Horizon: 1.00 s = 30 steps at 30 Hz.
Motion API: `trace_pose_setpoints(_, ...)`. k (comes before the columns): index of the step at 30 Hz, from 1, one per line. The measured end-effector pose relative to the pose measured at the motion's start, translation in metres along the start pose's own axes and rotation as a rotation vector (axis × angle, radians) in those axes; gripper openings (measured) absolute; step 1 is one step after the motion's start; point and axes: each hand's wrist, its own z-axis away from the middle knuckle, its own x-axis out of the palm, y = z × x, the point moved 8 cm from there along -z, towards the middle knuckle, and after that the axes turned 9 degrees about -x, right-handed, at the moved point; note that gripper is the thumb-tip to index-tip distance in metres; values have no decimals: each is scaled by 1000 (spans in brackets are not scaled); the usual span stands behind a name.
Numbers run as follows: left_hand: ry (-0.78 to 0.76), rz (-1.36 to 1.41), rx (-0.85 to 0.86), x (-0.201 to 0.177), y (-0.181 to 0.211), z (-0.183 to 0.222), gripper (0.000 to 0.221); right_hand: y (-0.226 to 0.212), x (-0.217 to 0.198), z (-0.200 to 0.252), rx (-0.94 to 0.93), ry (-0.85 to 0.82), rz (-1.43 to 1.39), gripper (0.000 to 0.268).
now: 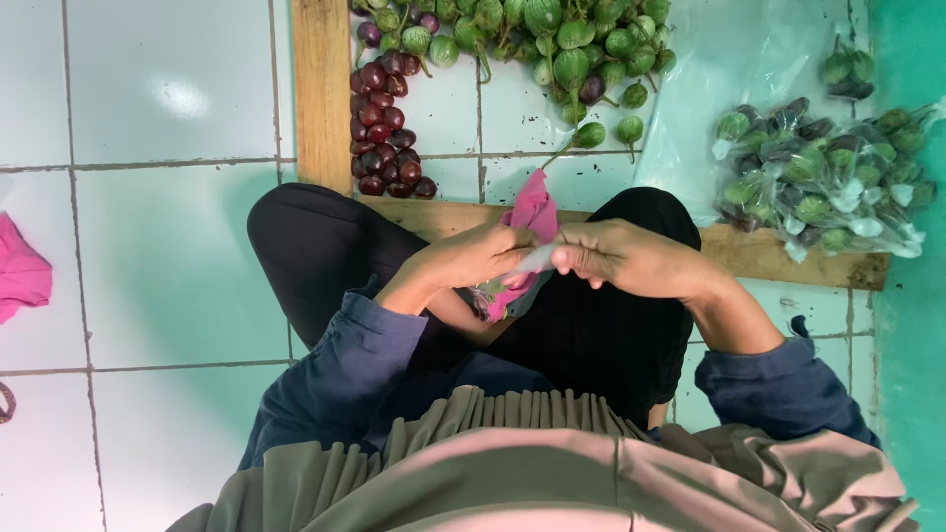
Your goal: Sorting and packing small eggplants and grapes into individual plastic bags
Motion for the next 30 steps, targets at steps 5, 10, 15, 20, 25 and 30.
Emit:
trace_pose_setpoints(5, 226, 76, -106, -21, -4, -2, 28, 53, -11, -46, -118, 257, -147, 33)
trace_pose_setpoints(10, 465, 19, -69, -45, -34, -1, 62, 86, -2, -91, -243, 522, -378, 15)
trace_pose_setpoints(15, 668, 66, 99, -55, -60, 0, 48, 150, 25, -109, -168, 786, -614, 15)
trace_pose_setpoints(20, 702, 42, -41, -61, -84, -13, 42, 166, 39, -113, -188, 725, -671, 24)
trace_pose_setpoints(25, 795, 58, -242, -65, -106, -26, 27, 141, 30, -106, -222, 686, -548, 31)
trace_pose_setpoints(30, 826, 170, -434, -68, -96, -30, 24, 143, 28, -99, -222, 690, -279, 44)
